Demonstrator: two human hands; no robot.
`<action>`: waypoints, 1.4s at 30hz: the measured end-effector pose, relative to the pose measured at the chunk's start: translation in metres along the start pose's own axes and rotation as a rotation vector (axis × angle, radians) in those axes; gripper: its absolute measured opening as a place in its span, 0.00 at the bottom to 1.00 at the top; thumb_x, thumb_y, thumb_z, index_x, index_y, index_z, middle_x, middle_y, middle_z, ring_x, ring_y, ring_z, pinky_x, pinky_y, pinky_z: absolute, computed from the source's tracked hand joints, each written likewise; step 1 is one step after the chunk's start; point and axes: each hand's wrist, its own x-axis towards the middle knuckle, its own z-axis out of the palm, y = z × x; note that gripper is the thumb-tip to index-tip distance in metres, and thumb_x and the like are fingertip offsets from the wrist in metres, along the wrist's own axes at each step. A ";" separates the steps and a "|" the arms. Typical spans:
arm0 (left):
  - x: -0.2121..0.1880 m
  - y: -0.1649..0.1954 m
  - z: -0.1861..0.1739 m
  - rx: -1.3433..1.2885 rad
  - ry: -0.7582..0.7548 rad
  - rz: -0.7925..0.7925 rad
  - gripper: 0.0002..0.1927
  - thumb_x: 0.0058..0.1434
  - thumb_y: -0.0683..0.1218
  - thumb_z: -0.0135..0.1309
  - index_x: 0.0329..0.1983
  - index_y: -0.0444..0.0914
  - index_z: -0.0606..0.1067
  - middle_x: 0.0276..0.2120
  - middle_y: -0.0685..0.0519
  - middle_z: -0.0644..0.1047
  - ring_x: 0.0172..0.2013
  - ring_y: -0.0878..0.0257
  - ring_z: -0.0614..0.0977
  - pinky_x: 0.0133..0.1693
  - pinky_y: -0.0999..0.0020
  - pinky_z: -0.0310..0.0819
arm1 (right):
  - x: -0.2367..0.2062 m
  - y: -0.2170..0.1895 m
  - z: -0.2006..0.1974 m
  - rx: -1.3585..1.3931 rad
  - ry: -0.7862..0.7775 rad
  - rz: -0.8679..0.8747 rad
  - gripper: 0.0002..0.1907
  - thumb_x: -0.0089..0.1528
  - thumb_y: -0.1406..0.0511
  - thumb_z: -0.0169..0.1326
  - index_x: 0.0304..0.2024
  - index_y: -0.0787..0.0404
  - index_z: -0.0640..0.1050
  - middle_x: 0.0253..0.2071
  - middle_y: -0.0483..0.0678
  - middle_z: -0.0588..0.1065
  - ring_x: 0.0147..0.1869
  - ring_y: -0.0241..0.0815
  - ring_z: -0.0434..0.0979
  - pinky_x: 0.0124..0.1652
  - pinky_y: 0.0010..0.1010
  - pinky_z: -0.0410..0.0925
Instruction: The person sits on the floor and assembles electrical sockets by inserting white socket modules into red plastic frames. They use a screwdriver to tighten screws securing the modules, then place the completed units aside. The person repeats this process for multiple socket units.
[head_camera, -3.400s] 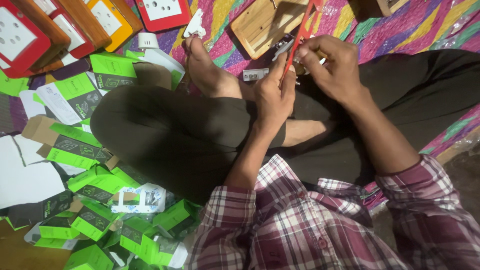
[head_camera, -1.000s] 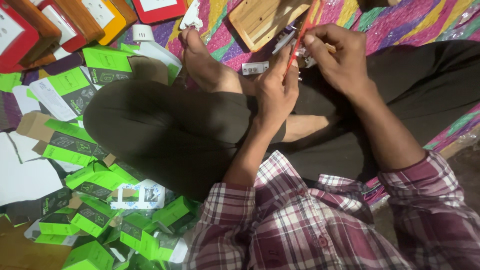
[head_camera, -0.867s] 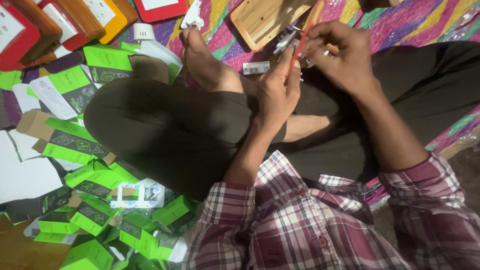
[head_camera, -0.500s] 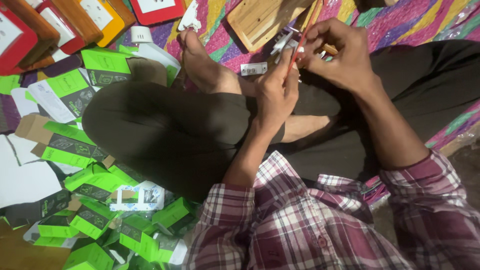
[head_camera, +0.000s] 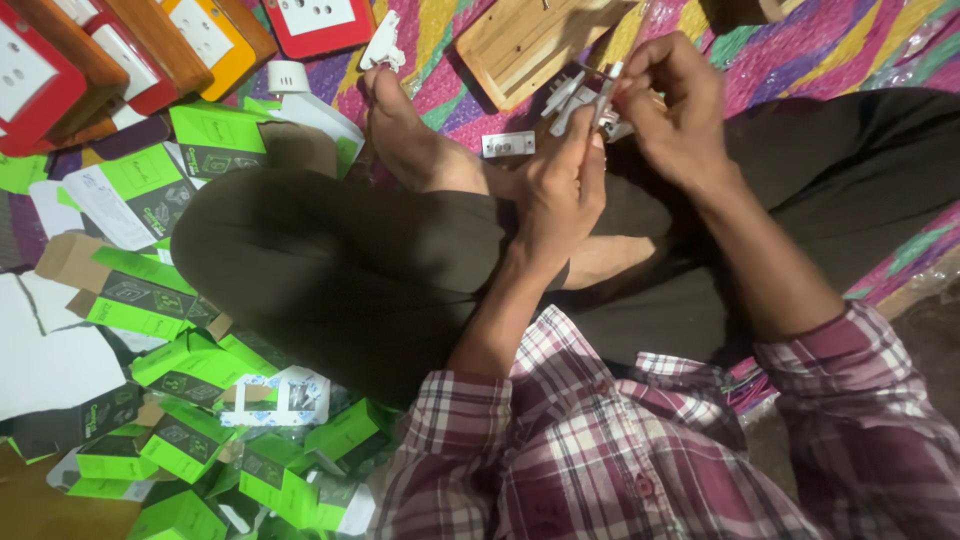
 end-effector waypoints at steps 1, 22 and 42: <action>0.000 0.000 0.000 -0.024 -0.004 -0.011 0.16 0.73 0.38 0.49 0.63 0.37 0.71 0.40 0.42 0.79 0.40 0.49 0.85 0.41 0.62 0.79 | -0.001 -0.001 0.004 -0.035 0.034 0.002 0.07 0.73 0.76 0.53 0.52 0.69 0.69 0.40 0.50 0.76 0.45 0.36 0.80 0.48 0.26 0.73; -0.007 0.004 -0.011 -0.005 0.027 -0.001 0.17 0.66 0.37 0.48 0.57 0.30 0.74 0.41 0.38 0.79 0.42 0.45 0.83 0.44 0.55 0.77 | -0.018 -0.001 0.035 -0.324 0.170 -0.168 0.16 0.63 0.71 0.60 0.53 0.69 0.76 0.44 0.58 0.79 0.47 0.52 0.83 0.45 0.38 0.74; -0.012 -0.035 -0.011 -0.960 -0.445 -0.582 0.42 0.58 0.40 0.55 0.78 0.38 0.59 0.68 0.49 0.66 0.61 0.60 0.71 0.61 0.64 0.65 | 0.066 0.015 -0.115 -0.703 0.267 -0.008 0.11 0.65 0.71 0.60 0.51 0.69 0.81 0.45 0.58 0.80 0.44 0.46 0.83 0.43 0.35 0.75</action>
